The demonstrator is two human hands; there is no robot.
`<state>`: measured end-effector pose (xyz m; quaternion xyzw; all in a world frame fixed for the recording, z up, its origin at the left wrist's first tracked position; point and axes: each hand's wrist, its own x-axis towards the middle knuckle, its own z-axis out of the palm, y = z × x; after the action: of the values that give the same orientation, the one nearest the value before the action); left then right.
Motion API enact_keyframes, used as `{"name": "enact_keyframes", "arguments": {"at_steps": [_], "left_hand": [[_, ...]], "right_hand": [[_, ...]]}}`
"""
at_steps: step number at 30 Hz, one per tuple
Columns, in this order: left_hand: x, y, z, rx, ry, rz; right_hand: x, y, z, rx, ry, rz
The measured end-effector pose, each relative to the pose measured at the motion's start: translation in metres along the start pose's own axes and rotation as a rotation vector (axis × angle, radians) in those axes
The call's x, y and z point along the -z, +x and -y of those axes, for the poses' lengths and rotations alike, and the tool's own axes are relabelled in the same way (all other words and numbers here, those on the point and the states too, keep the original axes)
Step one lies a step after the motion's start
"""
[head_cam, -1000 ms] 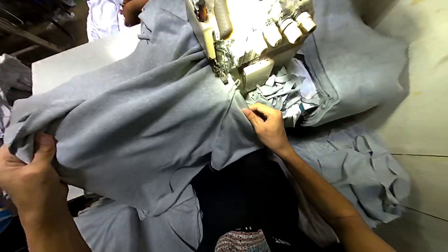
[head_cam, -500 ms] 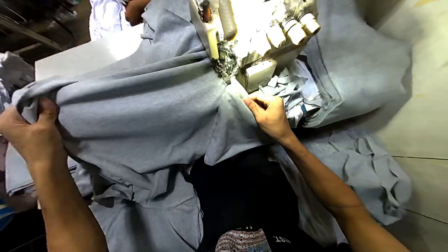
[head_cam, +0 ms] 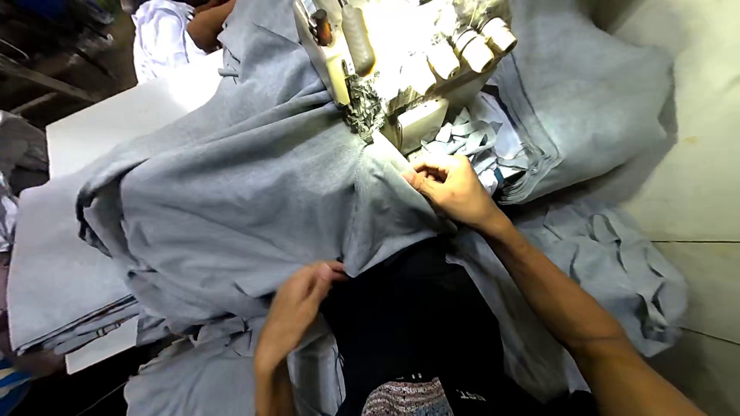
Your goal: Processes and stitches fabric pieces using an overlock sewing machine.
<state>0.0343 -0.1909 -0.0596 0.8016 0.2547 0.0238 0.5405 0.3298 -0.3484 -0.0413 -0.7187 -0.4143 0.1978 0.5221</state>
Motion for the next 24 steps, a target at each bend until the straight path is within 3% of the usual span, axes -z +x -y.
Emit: {"name": "enact_keyframes", "arguments": {"at_steps": [2,6,9,10,12,15,17,19,24], "left_hand": [[-0.027,-0.001,0.021,0.024,-0.361,0.303],[-0.055,-0.009,0.029,0.211,-0.622,0.416],[-0.082,0.007,0.055,0.161,-1.096,0.555],[-0.095,0.014,0.059,0.139,-1.247,0.527],[-0.115,0.023,0.055,0.139,-1.491,0.331],[-0.126,0.026,0.032,0.256,-1.617,-0.169],[-0.123,0.021,0.024,0.226,-1.499,-0.476],[-0.109,0.01,0.026,0.072,-1.352,-0.673],[-0.036,-0.009,0.032,-0.299,-0.786,-0.839]], "right_hand": [[0.01,-0.003,0.003,-0.022,-0.008,0.033],[0.028,-0.006,0.012,-0.02,-0.072,0.023],[0.033,-0.004,0.012,-0.008,-0.096,0.018],[0.034,0.0,0.01,0.004,-0.1,0.014],[0.034,0.008,0.007,0.017,-0.128,0.008],[0.037,0.011,0.007,0.02,-0.166,0.009],[0.038,0.013,0.007,0.029,-0.172,0.011],[0.039,0.012,0.007,0.029,-0.161,0.005],[0.037,-0.001,0.011,0.04,-0.127,-0.003]]}}
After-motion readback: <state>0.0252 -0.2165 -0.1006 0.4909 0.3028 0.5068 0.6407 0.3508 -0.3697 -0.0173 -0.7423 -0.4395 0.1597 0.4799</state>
